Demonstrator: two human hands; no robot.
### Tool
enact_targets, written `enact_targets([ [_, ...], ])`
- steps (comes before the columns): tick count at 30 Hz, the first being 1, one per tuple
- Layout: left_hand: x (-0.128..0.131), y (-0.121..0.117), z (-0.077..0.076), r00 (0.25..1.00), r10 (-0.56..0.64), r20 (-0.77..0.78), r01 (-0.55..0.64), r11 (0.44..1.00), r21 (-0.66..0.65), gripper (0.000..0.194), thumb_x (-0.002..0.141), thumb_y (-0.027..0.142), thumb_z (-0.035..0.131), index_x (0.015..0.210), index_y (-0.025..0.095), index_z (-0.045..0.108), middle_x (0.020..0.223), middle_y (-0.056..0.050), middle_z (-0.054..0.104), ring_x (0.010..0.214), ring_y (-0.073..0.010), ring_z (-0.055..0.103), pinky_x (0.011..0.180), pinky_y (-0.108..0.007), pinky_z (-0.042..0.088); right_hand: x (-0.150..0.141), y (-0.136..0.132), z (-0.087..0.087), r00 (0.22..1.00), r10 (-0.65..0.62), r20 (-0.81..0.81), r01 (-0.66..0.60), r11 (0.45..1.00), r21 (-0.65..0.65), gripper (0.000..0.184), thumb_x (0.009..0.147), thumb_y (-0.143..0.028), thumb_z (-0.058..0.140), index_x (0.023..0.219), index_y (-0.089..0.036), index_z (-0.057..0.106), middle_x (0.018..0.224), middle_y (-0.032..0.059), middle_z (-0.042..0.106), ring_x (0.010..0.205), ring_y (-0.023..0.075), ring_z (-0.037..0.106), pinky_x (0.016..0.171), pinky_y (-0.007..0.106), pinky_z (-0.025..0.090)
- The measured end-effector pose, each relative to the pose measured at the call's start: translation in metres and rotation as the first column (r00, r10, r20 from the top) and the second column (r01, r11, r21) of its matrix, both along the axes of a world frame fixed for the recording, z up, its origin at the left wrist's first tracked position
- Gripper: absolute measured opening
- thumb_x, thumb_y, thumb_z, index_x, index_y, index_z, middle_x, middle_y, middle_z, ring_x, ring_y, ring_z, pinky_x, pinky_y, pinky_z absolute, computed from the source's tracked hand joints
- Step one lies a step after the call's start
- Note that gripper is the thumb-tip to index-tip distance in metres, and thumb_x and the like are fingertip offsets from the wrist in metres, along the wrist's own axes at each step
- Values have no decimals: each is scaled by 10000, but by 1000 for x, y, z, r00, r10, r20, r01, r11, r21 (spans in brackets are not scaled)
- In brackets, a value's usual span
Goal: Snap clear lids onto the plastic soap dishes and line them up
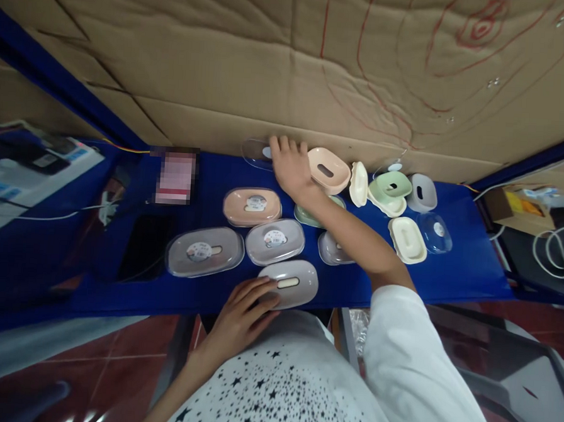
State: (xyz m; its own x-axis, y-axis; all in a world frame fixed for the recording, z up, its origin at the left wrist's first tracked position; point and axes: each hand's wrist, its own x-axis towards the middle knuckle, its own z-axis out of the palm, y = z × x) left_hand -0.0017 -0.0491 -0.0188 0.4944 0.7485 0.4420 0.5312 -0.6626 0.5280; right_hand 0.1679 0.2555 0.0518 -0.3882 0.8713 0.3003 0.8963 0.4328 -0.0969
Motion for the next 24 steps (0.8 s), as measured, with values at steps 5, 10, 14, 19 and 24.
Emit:
enact_targets([
  [5, -6, -2, -3, 1000, -27, 13, 27, 1000, 8, 171, 1030, 224, 714, 1200, 206, 723, 1366, -111, 737, 1367, -280, 657, 1146, -489, 562, 6, 4, 1, 996, -9, -87, 4, 998, -61, 188, 1027, -175, 502, 1161, -142, 629, 1243, 186, 650, 1124, 323, 630, 1049, 566, 512],
  [10, -6, 1, -3, 999, -40, 8, 40, 999, 21, 177, 1028, 208, 711, 1205, 205, 709, 1412, -123, 701, 1371, -285, 650, 1140, -505, 581, 49, -47, 33, 935, 187, -301, -167, 982, 89, 191, 1050, -179, 451, 1097, -201, 634, 1097, 98, 656, 998, 237, 633, 947, 418, 577],
  [14, -4, 2, -8, 999, 4, 38, -4, 1000, 19, 262, 1039, 223, 700, 1299, 212, 670, 1459, -149, 652, 1392, -297, 645, 1131, -488, 605, 92, -152, 31, 932, 163, -322, -108, 977, 182, 390, 1105, -226, 434, 1421, -261, 660, 1220, 126, 682, 1211, 298, 672, 1092, 514, 574],
  [19, -5, 1, -15, 979, 135, 151, -131, 991, -36, 557, 1026, 264, 735, 1535, 271, 509, 1550, -174, 562, 1422, -298, 630, 1060, -433, 657, 115, -265, -11, 892, 426, -152, -401, 900, 172, 586, 1036, -143, 614, 1573, -371, 564, 1275, 48, 764, 1238, 264, 730, 1048, 481, 638],
  [24, -6, 2, -16, 979, 89, 181, -74, 993, -89, 735, 1023, 207, 723, 1650, 353, 369, 1607, -162, 517, 1419, -297, 636, 1037, -457, 672, 108, -292, -42, 881, 471, -49, -457, 873, 168, 386, 990, -206, 774, 1358, -310, 723, 1400, 43, 760, 1461, 238, 606, 1306, 518, 430],
])
